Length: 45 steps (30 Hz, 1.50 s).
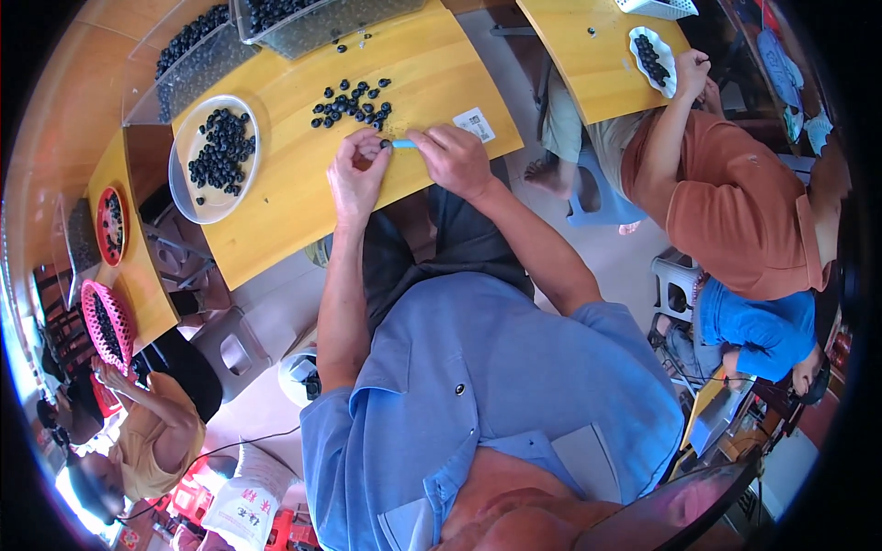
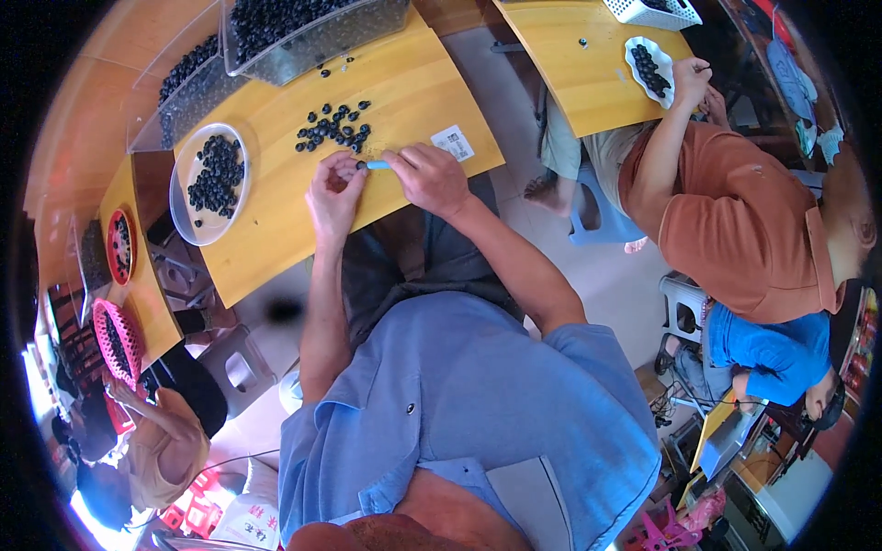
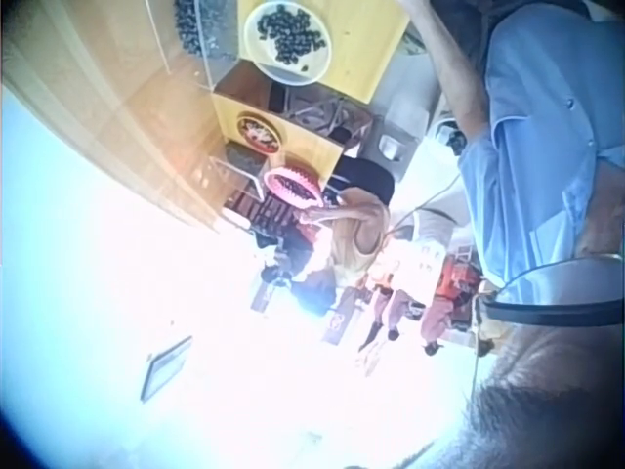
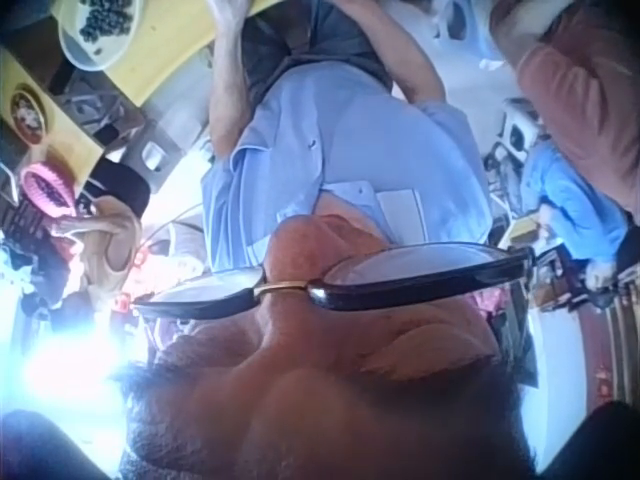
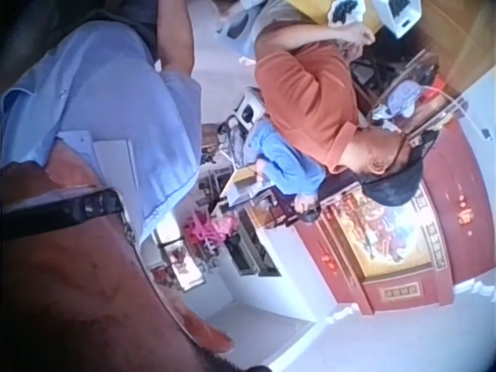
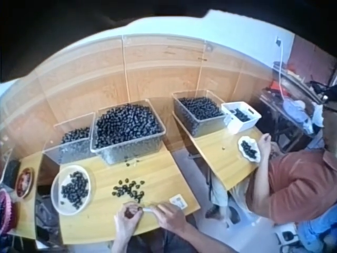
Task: The person sorts small black plastic or rubber components by hand, inspecting them with an inspection tool at a workbench.
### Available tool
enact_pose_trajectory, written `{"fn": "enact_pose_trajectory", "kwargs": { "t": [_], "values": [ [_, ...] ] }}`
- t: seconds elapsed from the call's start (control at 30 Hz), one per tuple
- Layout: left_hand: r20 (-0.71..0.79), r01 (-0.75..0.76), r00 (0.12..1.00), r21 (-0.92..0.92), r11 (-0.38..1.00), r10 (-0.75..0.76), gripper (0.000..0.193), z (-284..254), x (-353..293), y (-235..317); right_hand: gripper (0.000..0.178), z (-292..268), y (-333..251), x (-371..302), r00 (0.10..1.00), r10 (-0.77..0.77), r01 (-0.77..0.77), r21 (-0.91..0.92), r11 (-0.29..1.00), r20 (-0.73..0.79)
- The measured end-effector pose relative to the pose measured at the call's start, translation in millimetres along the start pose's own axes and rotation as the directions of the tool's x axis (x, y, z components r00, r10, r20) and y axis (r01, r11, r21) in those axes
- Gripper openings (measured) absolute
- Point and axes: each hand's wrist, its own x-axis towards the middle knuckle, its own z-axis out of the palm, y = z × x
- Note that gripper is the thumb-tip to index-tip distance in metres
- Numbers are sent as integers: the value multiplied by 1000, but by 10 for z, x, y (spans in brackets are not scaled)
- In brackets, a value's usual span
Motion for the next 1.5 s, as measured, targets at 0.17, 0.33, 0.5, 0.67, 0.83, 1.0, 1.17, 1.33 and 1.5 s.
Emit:
{"fn": "enact_pose_trajectory", "kwargs": {
  "t": [0.17, 0.33, 0.5, 0.67, 0.83, 1.0, 1.17, 1.33, 1.5],
  "values": [
    [2, -1, 1000, -2, 1000, 1, 38, 4, -6, 47, 29, 14, 7, -1, 1000, 0, 0, -2, 1000, 0],
    [6, -32, 999, -46, 998, 32, 46, 7, -21, 42, 30, 34, 7, -18, 1000, 8, -8, -18, 1000, 21],
    [2, -46, 999, -91, 995, 47, 47, 15, -35, 11, 30, 33, -4, -28, 1000, 11, -11, -30, 1000, 11],
    [-7, -36, 999, -114, 993, 35, 44, 23, -55, -41, 29, 36, 5, -50, 1000, 18, -17, -48, 999, 23],
    [-55, -95, 995, -266, 959, 84, 40, -3, -69, -74, 26, 70, 6, -23, 996, 89, -90, -71, 993, -26],
    [-66, -90, 994, -69, 994, 86, 23, -76, -33, 3, 28, 67, -5, 23, 996, 90, -92, -69, 993, -23],
    [-119, -194, 974, 10, 981, 193, 12, -154, -59, -22, 29, 88, -34, 26, 995, 80, -82, -31, 996, -65],
    [-300, -223, 925, 67, 972, 233, 8, -651, 161, 132, 32, 38, 13, -63, 993, 103, -106, -53, 993, -65],
    [-243, -169, 645, 880, 445, 725, 22, -1562, 584, 496, 34, 46, 15, -48, 994, 90, -92, -20, 996, -63]
  ]
}}
